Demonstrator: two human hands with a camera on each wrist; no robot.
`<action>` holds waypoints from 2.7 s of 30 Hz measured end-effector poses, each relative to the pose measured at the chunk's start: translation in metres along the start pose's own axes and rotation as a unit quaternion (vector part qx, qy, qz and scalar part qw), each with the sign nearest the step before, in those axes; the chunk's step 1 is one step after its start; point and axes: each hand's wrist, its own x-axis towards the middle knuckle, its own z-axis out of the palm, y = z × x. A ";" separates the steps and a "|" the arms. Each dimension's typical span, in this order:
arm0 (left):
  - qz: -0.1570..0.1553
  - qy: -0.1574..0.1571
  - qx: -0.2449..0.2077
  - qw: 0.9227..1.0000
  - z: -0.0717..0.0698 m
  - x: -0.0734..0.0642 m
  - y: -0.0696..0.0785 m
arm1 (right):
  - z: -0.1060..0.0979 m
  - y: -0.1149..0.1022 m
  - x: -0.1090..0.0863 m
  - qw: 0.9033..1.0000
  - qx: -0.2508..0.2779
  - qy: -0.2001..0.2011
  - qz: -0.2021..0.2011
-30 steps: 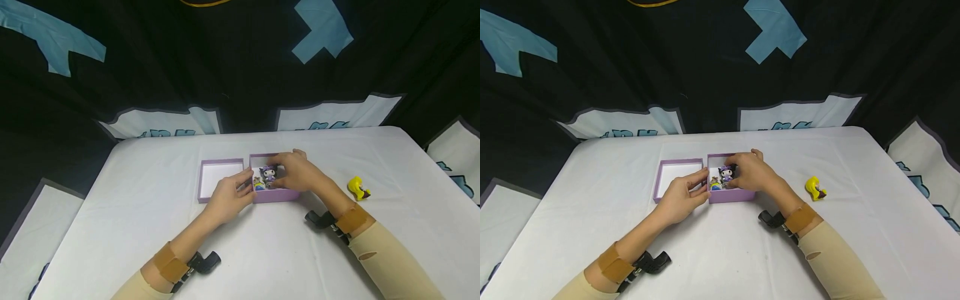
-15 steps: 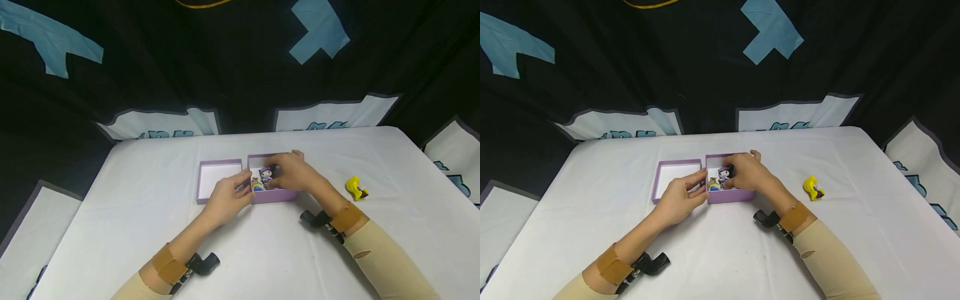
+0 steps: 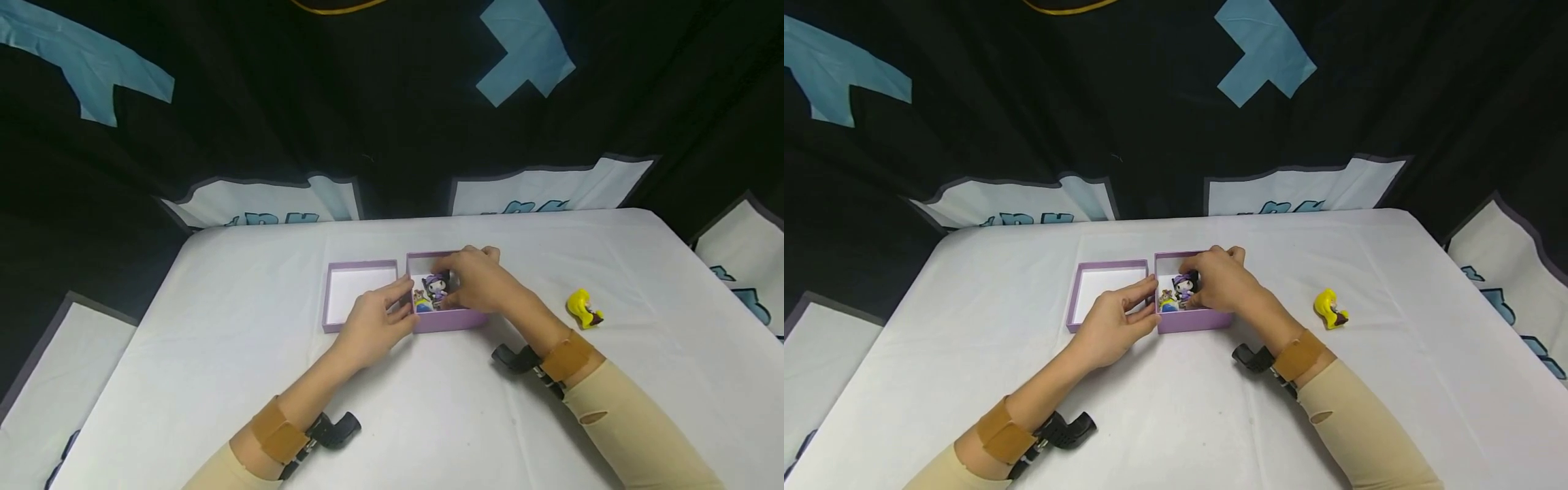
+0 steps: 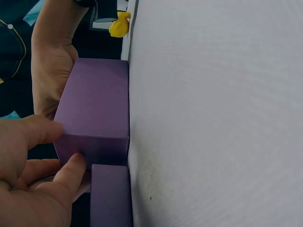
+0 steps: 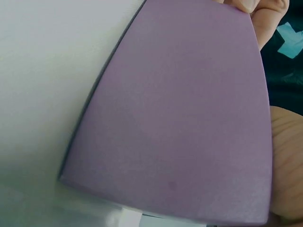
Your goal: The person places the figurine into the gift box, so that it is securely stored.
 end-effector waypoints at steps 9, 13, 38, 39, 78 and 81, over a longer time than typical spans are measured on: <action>0.007 -0.001 0.004 1.000 0.003 0.001 -0.001 | -0.003 0.006 -0.004 1.000 0.006 -0.014 0.001; 0.007 0.000 0.010 1.000 0.003 0.000 0.001 | -0.005 0.009 -0.005 1.000 0.010 -0.015 0.001; 0.008 0.001 0.015 1.000 0.002 0.001 -0.002 | -0.033 0.039 -0.047 0.985 0.148 0.092 -0.001; 0.007 0.002 0.014 1.000 0.002 0.001 -0.002 | -0.033 0.041 -0.050 0.984 0.149 0.096 0.002; 0.006 0.002 -0.001 1.000 0.002 0.000 -0.001 | -0.054 0.180 -0.145 0.972 0.198 -0.009 0.129; 0.007 0.002 -0.004 1.000 0.001 -0.001 -0.001 | -0.053 0.183 -0.146 0.972 0.198 -0.029 0.122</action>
